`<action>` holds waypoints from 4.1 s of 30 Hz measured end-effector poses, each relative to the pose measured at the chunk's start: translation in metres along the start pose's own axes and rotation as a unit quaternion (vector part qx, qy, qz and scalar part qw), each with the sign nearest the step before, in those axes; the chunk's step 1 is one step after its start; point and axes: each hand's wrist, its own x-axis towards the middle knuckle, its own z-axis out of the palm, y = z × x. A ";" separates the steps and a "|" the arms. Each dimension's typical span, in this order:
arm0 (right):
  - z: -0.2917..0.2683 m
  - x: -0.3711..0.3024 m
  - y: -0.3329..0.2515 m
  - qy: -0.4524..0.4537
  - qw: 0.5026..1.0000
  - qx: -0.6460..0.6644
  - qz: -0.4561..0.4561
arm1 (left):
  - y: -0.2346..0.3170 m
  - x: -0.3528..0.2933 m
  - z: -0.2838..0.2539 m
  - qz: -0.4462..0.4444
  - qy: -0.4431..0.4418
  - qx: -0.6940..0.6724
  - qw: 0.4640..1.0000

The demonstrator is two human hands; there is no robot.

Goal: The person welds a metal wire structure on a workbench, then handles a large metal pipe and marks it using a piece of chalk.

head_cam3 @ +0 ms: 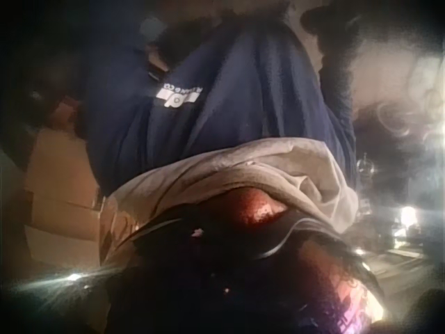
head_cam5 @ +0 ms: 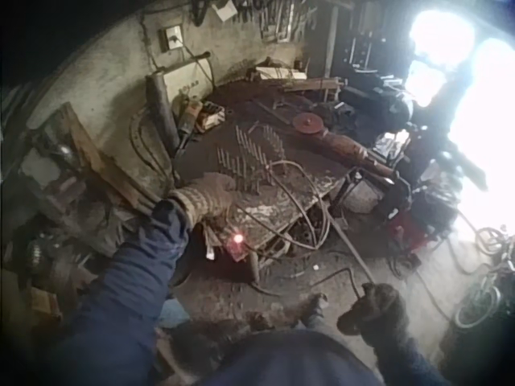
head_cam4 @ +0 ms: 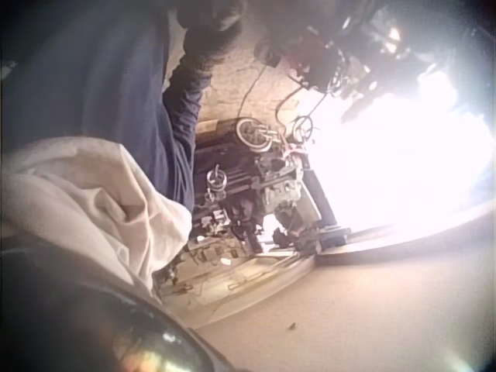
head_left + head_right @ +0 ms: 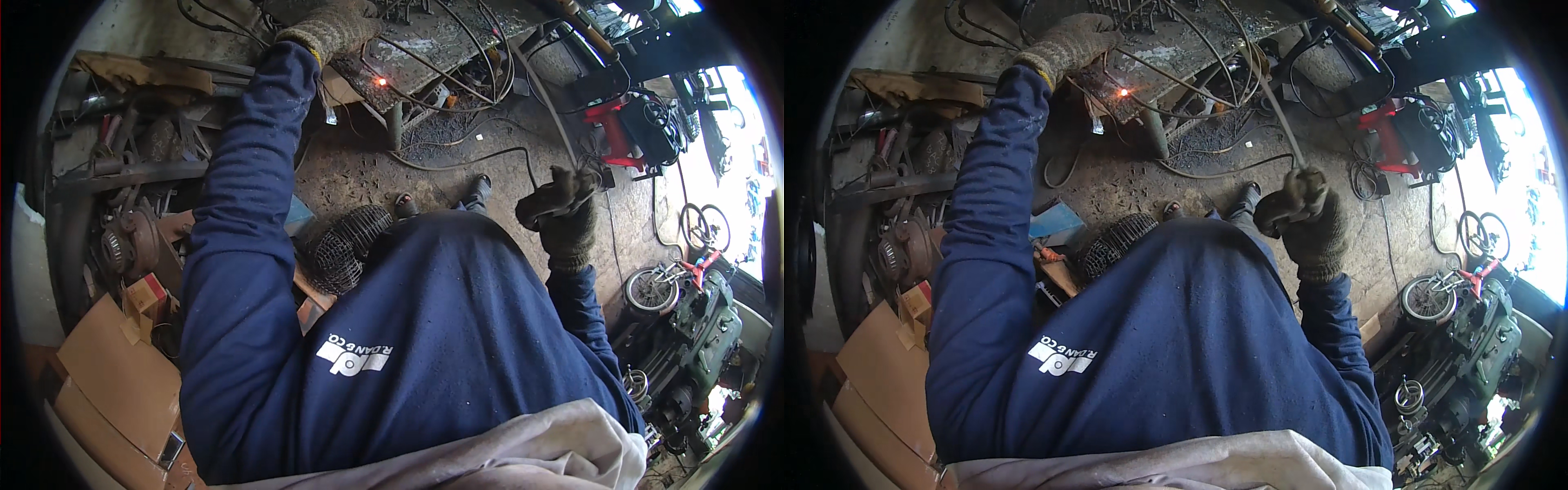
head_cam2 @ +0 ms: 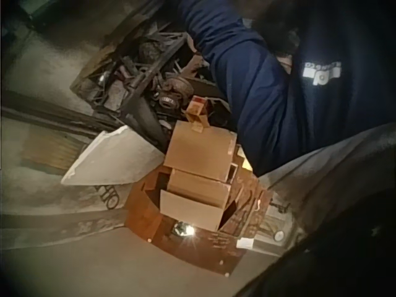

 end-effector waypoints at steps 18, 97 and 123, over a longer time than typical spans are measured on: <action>0.082 0.029 0.002 -0.163 0.744 -0.641 -0.093 | 0.019 -0.002 -0.005 -0.007 -0.010 -0.036 0.999; 0.103 0.022 0.005 0.199 -0.762 0.594 0.165 | 0.039 -0.013 -0.016 0.029 -0.081 -0.136 0.987; 0.084 0.017 0.014 0.180 -0.724 0.660 0.088 | 0.041 -0.014 -0.019 -0.004 -0.084 -0.188 0.979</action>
